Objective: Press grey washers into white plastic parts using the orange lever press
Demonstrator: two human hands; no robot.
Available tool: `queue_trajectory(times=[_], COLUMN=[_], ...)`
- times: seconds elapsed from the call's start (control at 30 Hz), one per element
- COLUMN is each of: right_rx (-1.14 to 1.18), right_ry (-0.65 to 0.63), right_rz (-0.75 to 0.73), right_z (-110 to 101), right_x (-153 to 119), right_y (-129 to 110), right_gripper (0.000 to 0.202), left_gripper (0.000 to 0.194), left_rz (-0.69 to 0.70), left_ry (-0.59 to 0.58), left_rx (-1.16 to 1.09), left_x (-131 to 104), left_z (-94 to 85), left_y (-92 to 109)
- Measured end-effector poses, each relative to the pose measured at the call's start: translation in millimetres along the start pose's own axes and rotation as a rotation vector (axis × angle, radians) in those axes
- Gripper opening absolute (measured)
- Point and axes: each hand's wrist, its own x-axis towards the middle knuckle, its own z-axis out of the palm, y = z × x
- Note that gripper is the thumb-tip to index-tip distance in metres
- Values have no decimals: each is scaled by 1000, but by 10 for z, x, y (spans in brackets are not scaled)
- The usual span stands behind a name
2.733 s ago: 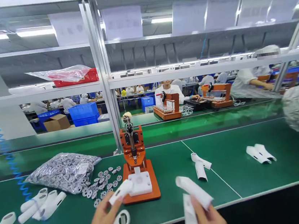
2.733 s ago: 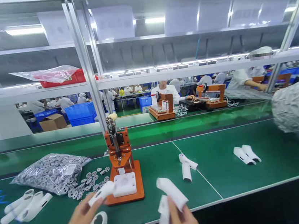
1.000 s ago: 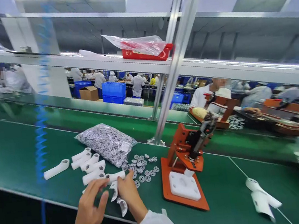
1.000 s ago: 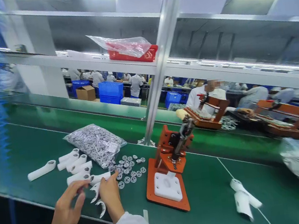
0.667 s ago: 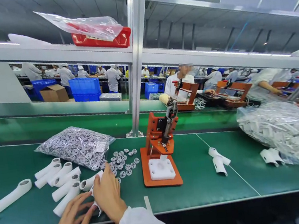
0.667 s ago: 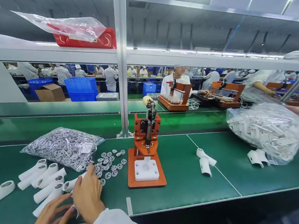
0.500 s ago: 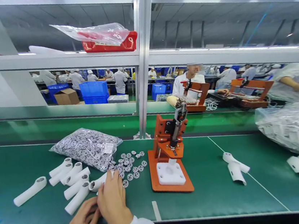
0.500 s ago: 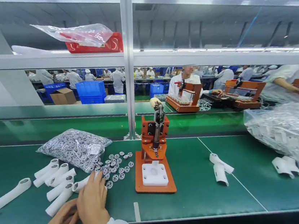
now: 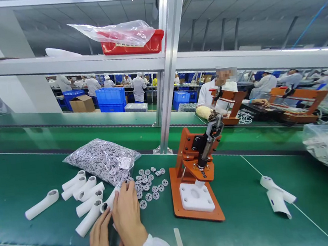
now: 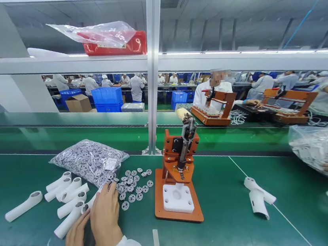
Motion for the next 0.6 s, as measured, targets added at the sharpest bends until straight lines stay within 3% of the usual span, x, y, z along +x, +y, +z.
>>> queue_trajectory(times=[0.13,0.27,0.47,0.6], right_rx=[-49,-116,-194,-202], right_ry=[-23,-86,-178,-240], right_rz=[0,32,-38,-102], right_z=[-29,-194,-608,-602], right_x=[37,88,108,86], right_y=[10,66,400,529], right_gripper=[46,48,38,29], left_gripper=[40,27,35,37], left_rz=[70,83,37,48], left_ry=[40,64,131,129], left_rx=[36,32,71,106], left_x=[36,51,78,87], left_z=[133,140,103,116], left_y=[-41,-44,81,114])
